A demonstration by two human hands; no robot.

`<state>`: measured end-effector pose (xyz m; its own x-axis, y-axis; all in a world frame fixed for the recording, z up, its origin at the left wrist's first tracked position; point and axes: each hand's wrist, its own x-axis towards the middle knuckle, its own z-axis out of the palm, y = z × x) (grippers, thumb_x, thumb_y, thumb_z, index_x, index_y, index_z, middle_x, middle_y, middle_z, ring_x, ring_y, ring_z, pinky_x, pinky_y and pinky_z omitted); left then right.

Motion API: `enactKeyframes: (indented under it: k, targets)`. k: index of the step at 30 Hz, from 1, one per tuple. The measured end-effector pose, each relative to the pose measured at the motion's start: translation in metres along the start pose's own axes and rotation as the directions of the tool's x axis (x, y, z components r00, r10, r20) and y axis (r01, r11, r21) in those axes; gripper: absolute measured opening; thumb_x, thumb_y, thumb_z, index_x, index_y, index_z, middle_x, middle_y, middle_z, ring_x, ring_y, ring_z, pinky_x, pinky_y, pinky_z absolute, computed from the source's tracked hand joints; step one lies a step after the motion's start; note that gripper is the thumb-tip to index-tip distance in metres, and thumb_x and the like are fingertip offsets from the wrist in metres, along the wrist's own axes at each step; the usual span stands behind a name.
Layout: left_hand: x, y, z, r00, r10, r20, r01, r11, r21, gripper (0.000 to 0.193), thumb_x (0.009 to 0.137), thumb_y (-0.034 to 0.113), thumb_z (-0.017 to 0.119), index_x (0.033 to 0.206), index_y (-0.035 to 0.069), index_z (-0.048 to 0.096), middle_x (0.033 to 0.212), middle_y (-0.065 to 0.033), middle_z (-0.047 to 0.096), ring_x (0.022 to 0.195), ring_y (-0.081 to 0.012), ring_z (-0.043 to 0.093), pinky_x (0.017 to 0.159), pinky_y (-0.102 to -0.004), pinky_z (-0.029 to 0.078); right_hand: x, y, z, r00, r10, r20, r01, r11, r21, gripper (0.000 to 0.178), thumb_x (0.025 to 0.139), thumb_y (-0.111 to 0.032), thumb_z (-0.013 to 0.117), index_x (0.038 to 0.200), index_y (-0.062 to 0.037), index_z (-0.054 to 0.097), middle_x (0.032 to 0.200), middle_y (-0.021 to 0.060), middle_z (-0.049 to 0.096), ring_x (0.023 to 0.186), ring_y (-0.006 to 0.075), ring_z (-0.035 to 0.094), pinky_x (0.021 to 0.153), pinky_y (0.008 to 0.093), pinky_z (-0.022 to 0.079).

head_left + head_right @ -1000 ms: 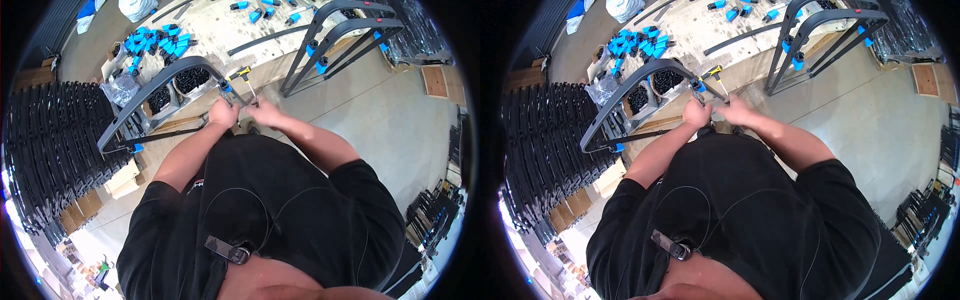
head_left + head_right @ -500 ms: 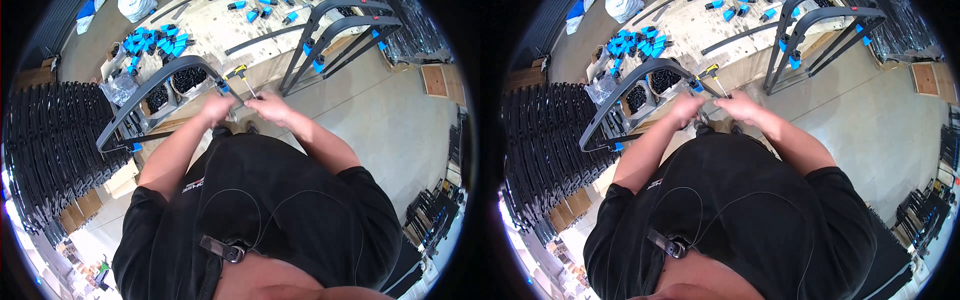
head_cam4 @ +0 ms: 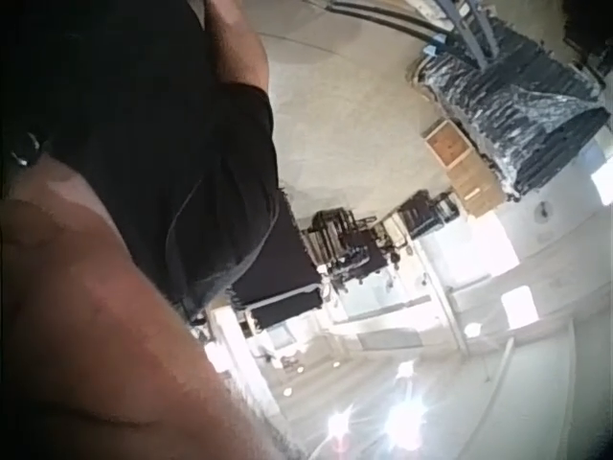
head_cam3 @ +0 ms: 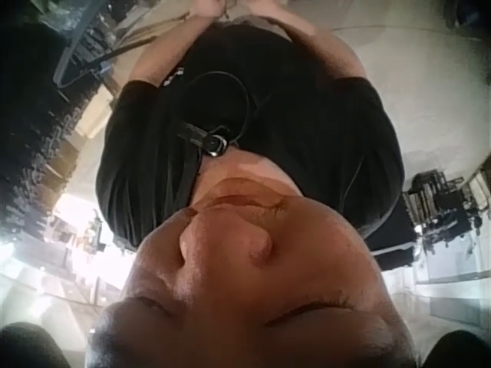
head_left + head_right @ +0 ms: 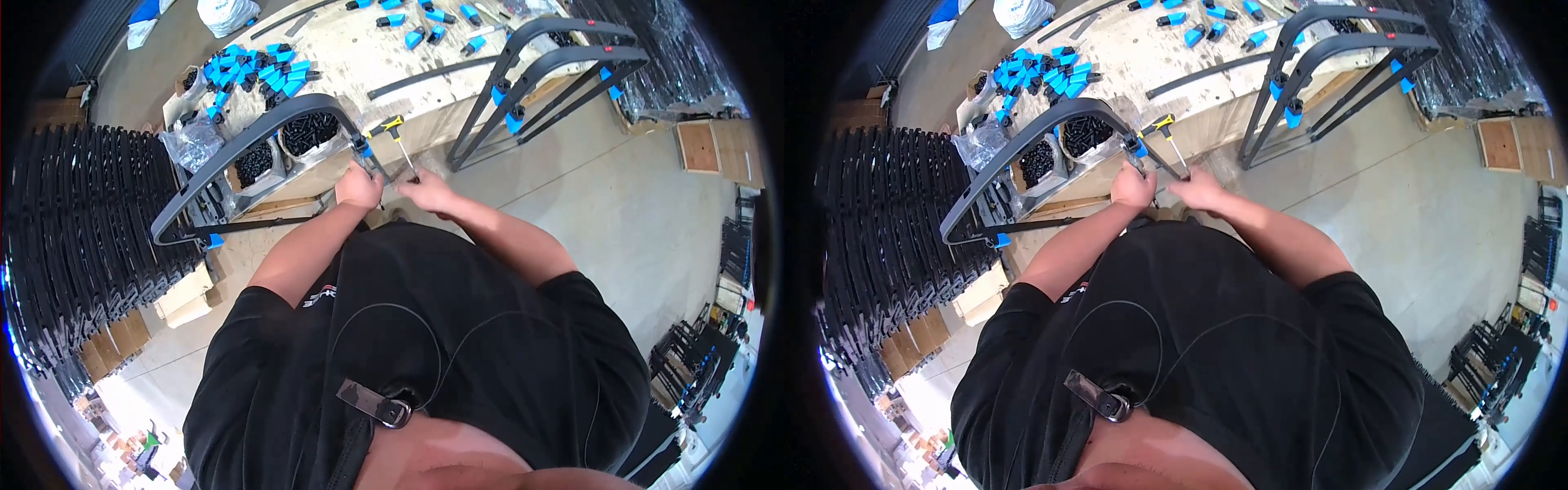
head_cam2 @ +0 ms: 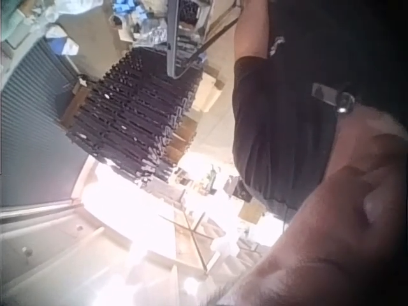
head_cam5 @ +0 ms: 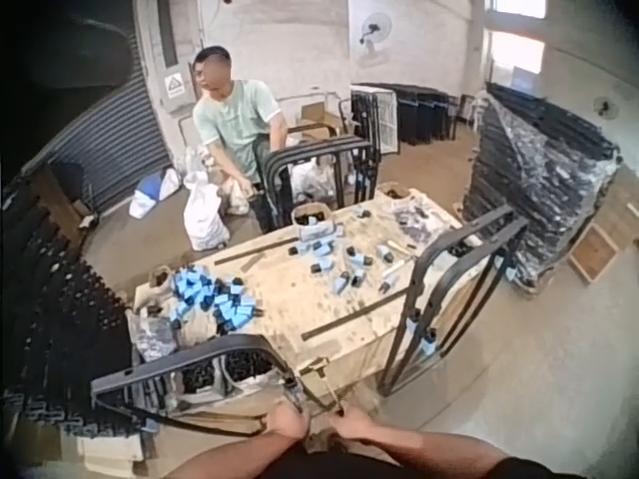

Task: Assemble metal frames by attaching blue plastic components using a hand tool and screwdriver.

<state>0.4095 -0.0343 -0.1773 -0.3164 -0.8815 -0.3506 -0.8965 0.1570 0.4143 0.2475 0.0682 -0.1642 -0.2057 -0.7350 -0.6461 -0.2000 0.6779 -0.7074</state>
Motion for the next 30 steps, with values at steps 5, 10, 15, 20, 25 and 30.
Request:
enactKeyframes:
  k: [5, 10, 15, 20, 25, 30]
  targets:
    - [-0.010, 0.001, -0.007, 1.000, 0.000, 0.028, 0.000, 1.000, 0.021, 0.057, 0.086, 0.037, 0.066, 0.119, -0.007, 0.049, 0.108, -0.0295, 0.069, 0.099, -0.0461, 0.068, 0.090, -0.0512, 0.055, -0.068, -0.070, -0.032, 0.992, 0.089, 0.094, -0.108, 0.969, 0.221, 0.056, 0.087, -0.045, 0.077, 0.103, 0.0063, 0.062, 0.085, 0.0068, 0.058, 0.065, 0.0125, 0.052, 0.054, 0.0311, 0.042]
    - [-0.011, -0.004, -0.021, 0.996, 0.004, 0.086, 0.011, 0.985, -0.174, 0.050, 0.087, 0.034, 0.064, 0.118, -0.003, 0.054, 0.106, -0.0287, 0.070, 0.103, -0.0428, 0.069, 0.091, -0.0482, 0.054, -0.027, -0.043, -0.033, 0.978, 0.021, 0.207, -0.069, 0.971, 0.229, 0.053, 0.091, -0.037, 0.074, 0.117, 0.0064, 0.058, 0.077, 0.0043, 0.059, 0.055, 0.0147, 0.053, 0.049, 0.0348, 0.043]
    - [-0.028, -0.033, -0.037, 1.000, -0.011, 0.024, 0.021, 0.869, -0.494, 0.028, 0.085, 0.025, 0.067, 0.094, 0.000, 0.062, 0.083, -0.0135, 0.067, 0.074, -0.0225, 0.065, 0.068, -0.0386, 0.052, -0.002, -0.061, -0.024, 0.957, -0.190, -0.219, 0.208, 0.976, 0.058, 0.082, 0.088, -0.027, 0.071, 0.154, -0.0011, 0.032, 0.094, 0.0175, 0.070, 0.076, 0.0267, 0.069, 0.070, 0.0378, 0.055]
    - [-0.040, -0.067, -0.053, 0.974, -0.179, 0.140, 0.226, 0.707, -0.670, 0.027, 0.086, 0.025, 0.069, 0.095, 0.000, 0.063, 0.079, -0.0082, 0.064, 0.068, -0.0185, 0.060, 0.062, -0.0362, 0.050, 0.042, -0.080, 0.000, 0.849, -0.432, -0.305, 0.346, 0.890, -0.298, 0.072, 0.084, -0.027, 0.072, 0.147, -0.0046, 0.045, 0.108, 0.0250, 0.072, 0.103, 0.0397, 0.070, 0.093, 0.0417, 0.053]
    - [-0.053, -0.114, -0.060, 0.954, -0.250, 0.164, 0.282, 0.574, -0.768, 0.025, 0.089, 0.021, 0.069, 0.095, -0.002, 0.062, 0.074, -0.0053, 0.060, 0.062, -0.0154, 0.057, 0.054, -0.0330, 0.048, 0.040, -0.107, 0.007, 0.915, -0.304, -0.266, 0.198, 0.912, -0.360, 0.049, 0.083, -0.032, 0.072, 0.126, -0.0129, 0.062, 0.114, 0.0206, 0.071, 0.109, 0.0378, 0.068, 0.096, 0.0446, 0.053]
    - [-0.072, -0.153, -0.071, 0.932, -0.343, 0.116, 0.294, 0.530, -0.795, 0.025, 0.088, 0.020, 0.070, 0.096, -0.002, 0.062, 0.079, -0.0043, 0.061, 0.066, -0.0139, 0.056, 0.058, -0.0321, 0.047, 0.045, -0.097, -0.005, 0.874, -0.115, -0.472, -0.007, 0.968, -0.250, 0.096, 0.068, -0.060, 0.083, 0.137, 0.0004, 0.056, 0.126, 0.0262, 0.067, 0.120, 0.0358, 0.065, 0.103, 0.0402, 0.050]
